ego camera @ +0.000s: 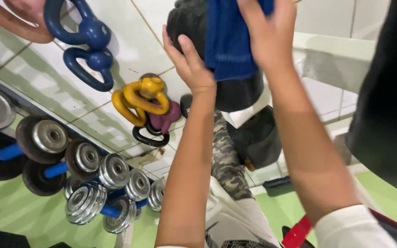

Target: The person cleans a black padded bench in a gym using a blue cloth. They wipe the main seat and backrest, then move to clean a smaller padded attachment on the same equipment.

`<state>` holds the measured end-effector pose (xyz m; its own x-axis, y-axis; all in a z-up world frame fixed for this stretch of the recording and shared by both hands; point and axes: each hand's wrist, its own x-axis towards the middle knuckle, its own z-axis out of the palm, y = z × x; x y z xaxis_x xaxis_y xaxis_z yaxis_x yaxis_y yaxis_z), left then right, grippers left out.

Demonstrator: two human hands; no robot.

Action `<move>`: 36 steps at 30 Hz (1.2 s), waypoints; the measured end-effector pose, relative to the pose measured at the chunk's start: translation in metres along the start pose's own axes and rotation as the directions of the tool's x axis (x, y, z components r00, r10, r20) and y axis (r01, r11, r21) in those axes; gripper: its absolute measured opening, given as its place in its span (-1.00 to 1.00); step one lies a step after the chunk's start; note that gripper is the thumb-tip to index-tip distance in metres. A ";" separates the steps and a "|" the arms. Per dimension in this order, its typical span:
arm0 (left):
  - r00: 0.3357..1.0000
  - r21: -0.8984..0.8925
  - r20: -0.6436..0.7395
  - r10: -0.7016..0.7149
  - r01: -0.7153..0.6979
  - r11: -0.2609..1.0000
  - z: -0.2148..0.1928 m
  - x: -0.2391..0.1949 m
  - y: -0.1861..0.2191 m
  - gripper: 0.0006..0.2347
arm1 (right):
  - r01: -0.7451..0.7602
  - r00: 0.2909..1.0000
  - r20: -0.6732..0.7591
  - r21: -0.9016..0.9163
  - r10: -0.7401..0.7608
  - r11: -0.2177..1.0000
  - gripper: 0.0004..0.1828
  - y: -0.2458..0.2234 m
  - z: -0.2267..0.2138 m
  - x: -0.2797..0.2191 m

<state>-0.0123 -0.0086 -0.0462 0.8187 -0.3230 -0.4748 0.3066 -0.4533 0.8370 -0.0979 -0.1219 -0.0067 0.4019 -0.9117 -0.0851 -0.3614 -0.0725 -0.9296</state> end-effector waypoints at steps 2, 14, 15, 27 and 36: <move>0.999 -0.053 -0.039 0.032 -0.034 0.998 0.000 0.004 -0.008 -0.47 | -0.350 0.932 -0.081 0.067 0.354 0.934 -0.76 -0.008 -0.007 -0.039; 0.997 -0.034 -0.064 0.053 -0.056 0.998 0.000 0.004 -0.006 -0.50 | -0.589 0.795 -0.012 0.228 0.607 0.776 -0.67 0.077 -0.025 -0.017; 0.996 -0.026 -0.069 0.054 -0.056 0.998 0.000 0.007 -0.009 -0.50 | -0.593 0.792 -0.005 0.232 0.610 0.771 -0.67 0.065 -0.018 -0.022; 0.933 0.219 0.274 -0.232 0.174 0.960 -0.066 -0.020 0.080 -0.25 | -0.289 0.955 0.008 -0.189 0.295 0.939 -0.34 -0.074 -0.001 -0.108; 0.993 0.121 0.113 -0.041 0.028 0.992 -0.081 -0.047 0.026 -0.36 | -0.156 0.980 0.078 -0.269 0.183 0.950 -0.26 -0.109 0.019 -0.102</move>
<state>-0.0030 0.0621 0.0203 0.7449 -0.3961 -0.5368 0.2682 -0.5589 0.7846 -0.0836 -0.0139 0.0968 0.3933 -0.8752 -0.2818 -0.6327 -0.0352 -0.7736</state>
